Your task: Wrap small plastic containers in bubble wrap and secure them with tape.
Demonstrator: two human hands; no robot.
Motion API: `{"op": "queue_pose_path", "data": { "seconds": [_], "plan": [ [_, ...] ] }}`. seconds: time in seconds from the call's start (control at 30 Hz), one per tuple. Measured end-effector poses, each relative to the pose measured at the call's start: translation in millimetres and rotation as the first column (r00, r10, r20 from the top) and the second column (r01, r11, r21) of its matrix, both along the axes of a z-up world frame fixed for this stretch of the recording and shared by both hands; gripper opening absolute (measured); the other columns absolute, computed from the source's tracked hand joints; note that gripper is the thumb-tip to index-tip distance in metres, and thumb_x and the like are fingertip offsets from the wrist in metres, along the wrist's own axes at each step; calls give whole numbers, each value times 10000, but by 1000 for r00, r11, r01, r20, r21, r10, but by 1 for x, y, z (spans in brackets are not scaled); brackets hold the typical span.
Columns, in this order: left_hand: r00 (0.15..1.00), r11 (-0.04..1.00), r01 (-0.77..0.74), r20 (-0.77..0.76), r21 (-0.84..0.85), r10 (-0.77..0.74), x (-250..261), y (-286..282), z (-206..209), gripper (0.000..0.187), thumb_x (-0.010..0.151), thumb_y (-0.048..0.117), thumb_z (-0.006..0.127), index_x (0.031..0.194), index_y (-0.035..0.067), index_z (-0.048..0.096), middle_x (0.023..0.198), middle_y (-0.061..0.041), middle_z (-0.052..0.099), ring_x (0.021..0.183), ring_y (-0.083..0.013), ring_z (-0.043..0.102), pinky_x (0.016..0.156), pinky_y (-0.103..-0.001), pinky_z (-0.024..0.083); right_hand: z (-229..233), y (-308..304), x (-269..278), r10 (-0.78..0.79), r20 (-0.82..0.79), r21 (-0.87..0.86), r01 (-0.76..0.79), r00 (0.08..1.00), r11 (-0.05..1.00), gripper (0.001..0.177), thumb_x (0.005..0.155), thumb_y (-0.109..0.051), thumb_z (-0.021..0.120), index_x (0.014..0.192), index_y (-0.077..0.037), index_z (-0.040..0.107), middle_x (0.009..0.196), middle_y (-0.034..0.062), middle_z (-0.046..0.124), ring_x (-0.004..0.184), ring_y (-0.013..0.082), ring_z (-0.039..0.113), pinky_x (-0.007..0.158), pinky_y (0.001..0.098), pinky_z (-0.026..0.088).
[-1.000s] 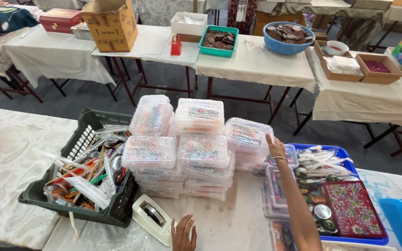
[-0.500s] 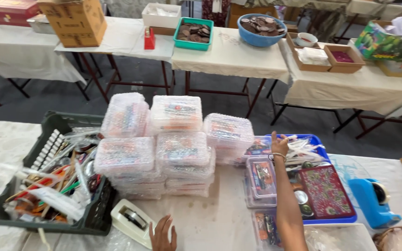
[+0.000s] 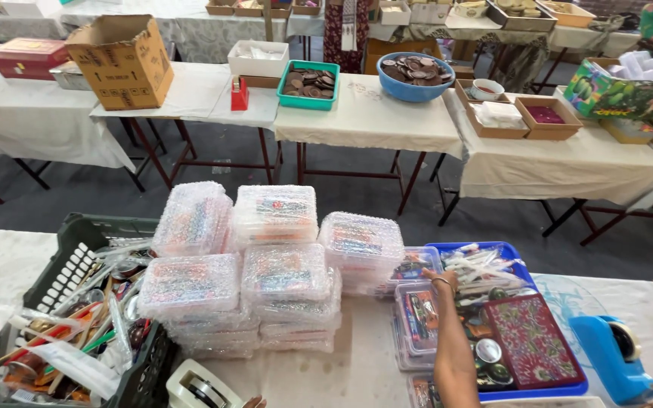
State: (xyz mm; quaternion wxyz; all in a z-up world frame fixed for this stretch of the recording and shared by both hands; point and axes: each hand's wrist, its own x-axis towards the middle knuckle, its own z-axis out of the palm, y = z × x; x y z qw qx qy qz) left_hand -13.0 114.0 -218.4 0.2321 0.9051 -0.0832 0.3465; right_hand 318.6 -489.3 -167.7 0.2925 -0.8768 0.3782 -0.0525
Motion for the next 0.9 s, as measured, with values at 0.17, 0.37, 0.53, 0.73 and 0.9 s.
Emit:
{"op": "queue_pose_path", "data": {
  "seconds": [0.17, 0.37, 0.53, 0.73, 0.9],
  "plan": [
    [1000, 1000, -19, 6, -5, 19, -3, -5, -2, 428, 727, 244, 719, 1148, 291, 656, 1238, 64, 671, 1145, -129, 633, 1147, -628, 226, 47, 14, -20, -129, 154, 280, 82, 980, 956, 865, 589, -562, 933, 1128, 83, 724, 1081, 232, 754, 955, 342, 729, 853, 449, 577],
    [1000, 1000, -4, -1, -15, 4, -16, -17, -7, 394, 748, 225, 709, 1133, 306, 679, 1238, 76, 672, 1151, -120, 633, 1169, -617, 225, 103, -2, -30, -400, 499, 325, 262, 769, 909, 606, 721, -455, 933, 1064, -51, 639, 1005, 158, 711, 893, 304, 695, 846, 443, 566],
    [1000, 1000, 3, -7, -30, -3, -30, -27, -8, 375, 763, 212, 703, 1122, 317, 694, 1239, 83, 673, 1155, -115, 633, 1184, -610, 224, 189, 7, -103, -272, 846, 142, 297, 459, 944, 516, 902, -303, 880, 1164, -70, 501, 1128, 148, 619, 1011, 297, 666, 915, 418, 569],
    [996, 991, -40, -81, -125, 30, -34, -38, 4, 398, 724, 149, 730, 1096, 291, 714, 1236, 84, 689, 1172, -126, 642, 1195, -591, 260, 214, 57, -244, -174, 951, 112, 238, 256, 965, 518, 944, -191, 832, 1266, -18, 465, 1186, 109, 552, 1051, 216, 631, 918, 341, 608],
    [986, 984, 79, -133, -159, -101, -46, -33, 58, 397, 742, 85, 734, 1116, 219, 721, 1307, -2, 647, 1235, -204, 592, 1130, -646, 243, 35, 111, -336, -203, 737, 100, 192, 645, 976, 586, 882, -387, 900, 1132, 24, 565, 1081, 171, 637, 949, 244, 630, 880, 370, 534]
  ]
}}
